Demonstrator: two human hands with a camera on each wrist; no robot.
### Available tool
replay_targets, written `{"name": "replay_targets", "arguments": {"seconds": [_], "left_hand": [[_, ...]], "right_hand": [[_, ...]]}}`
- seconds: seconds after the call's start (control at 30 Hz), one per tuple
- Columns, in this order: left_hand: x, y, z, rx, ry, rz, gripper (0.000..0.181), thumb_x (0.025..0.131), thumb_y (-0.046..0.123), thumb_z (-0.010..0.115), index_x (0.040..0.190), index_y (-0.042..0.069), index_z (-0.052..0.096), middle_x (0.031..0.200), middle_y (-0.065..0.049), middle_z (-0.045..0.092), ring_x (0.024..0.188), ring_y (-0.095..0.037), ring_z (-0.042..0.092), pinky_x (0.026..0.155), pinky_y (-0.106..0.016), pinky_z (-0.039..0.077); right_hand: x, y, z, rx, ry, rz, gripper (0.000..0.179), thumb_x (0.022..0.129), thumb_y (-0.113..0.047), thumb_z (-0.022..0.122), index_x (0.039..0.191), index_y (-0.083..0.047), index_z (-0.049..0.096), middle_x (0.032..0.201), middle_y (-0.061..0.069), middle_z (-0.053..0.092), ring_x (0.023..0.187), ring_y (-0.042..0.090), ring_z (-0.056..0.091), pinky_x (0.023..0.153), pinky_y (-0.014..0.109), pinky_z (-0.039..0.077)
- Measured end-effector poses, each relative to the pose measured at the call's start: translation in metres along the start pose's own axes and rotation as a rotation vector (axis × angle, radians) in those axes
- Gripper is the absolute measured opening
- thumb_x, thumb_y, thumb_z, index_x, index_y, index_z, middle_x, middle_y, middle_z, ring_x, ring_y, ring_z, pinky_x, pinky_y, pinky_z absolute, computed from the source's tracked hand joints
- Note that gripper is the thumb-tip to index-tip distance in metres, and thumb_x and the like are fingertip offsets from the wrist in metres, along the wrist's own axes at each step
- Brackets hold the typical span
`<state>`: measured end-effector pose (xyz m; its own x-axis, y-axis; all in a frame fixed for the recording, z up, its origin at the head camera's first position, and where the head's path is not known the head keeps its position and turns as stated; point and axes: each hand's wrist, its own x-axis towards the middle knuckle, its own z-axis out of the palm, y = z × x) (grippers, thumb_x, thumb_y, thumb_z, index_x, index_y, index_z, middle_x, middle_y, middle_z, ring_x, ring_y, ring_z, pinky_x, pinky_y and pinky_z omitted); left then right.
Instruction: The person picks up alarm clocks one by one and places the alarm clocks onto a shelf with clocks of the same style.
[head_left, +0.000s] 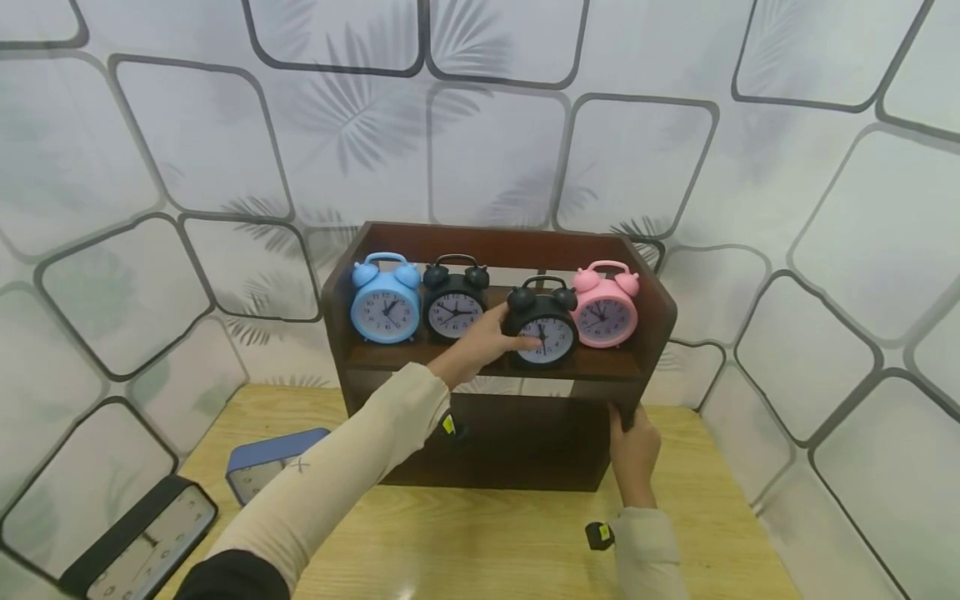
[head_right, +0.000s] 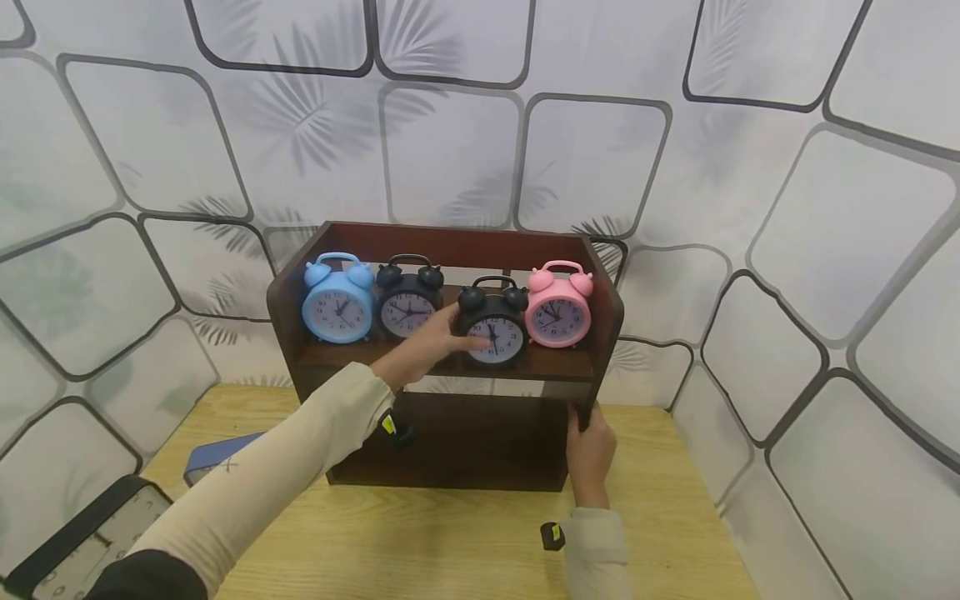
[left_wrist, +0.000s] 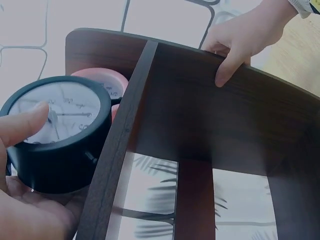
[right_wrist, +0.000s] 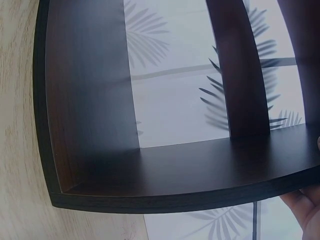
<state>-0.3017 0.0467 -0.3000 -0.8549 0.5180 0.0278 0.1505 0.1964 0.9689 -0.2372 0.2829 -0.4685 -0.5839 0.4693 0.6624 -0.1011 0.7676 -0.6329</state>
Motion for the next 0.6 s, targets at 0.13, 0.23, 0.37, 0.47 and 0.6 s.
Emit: {"name": "replay_targets", "arguments": {"seconds": [0.13,0.23,0.37,0.47,0.6], "left_hand": [[-0.003,-0.003,0.004,-0.006,0.024,0.028,0.065,0.086,0.017,0.067,0.143,0.018,0.035,0.139,-0.010,0.049,0.132,-0.029,0.043,0.109,-0.052,0.030],[-0.006,-0.006,0.008,0.008,0.067,0.093,0.067,0.087,0.017,0.067,0.144,0.018,0.032,0.139,-0.009,0.048,0.131,-0.029,0.044,0.108,-0.049,0.033],[-0.011,-0.010,0.015,0.084,0.163,0.177,0.065,0.087,0.019,0.067,0.142,0.014,0.034,0.138,-0.010,0.051,0.129,-0.027,0.047,0.107,-0.046,0.037],[-0.015,-0.010,0.020,0.146,0.231,0.206,0.064,0.087,0.020,0.067,0.142,0.011,0.035,0.137,-0.011,0.051,0.127,-0.028,0.049,0.106,-0.044,0.038],[-0.017,-0.008,0.024,0.201,0.282,0.231,0.066,0.088,0.019,0.065,0.145,0.009,0.031,0.140,-0.013,0.048,0.129,-0.029,0.047,0.107,-0.043,0.037]], "right_hand": [[0.000,0.000,0.000,-0.006,0.005,0.001,0.022,0.082,-0.010,0.069,0.084,0.009,0.060,0.070,0.032,0.063,0.062,0.049,0.059,0.058,0.057,0.041],[0.000,0.000,0.000,-0.004,0.010,-0.004,0.022,0.082,-0.010,0.070,0.083,0.009,0.060,0.070,0.032,0.063,0.061,0.049,0.058,0.057,0.057,0.041],[0.000,0.000,0.000,-0.002,0.014,-0.010,0.021,0.081,-0.010,0.070,0.082,0.009,0.059,0.068,0.031,0.063,0.059,0.048,0.058,0.056,0.057,0.041],[0.000,0.000,0.000,-0.003,0.013,-0.012,0.021,0.082,-0.010,0.069,0.082,0.009,0.059,0.068,0.031,0.063,0.059,0.048,0.058,0.056,0.057,0.040],[0.000,0.000,0.000,-0.004,0.009,-0.010,0.022,0.082,-0.011,0.069,0.083,0.009,0.059,0.070,0.032,0.063,0.061,0.050,0.058,0.057,0.057,0.041]]}}
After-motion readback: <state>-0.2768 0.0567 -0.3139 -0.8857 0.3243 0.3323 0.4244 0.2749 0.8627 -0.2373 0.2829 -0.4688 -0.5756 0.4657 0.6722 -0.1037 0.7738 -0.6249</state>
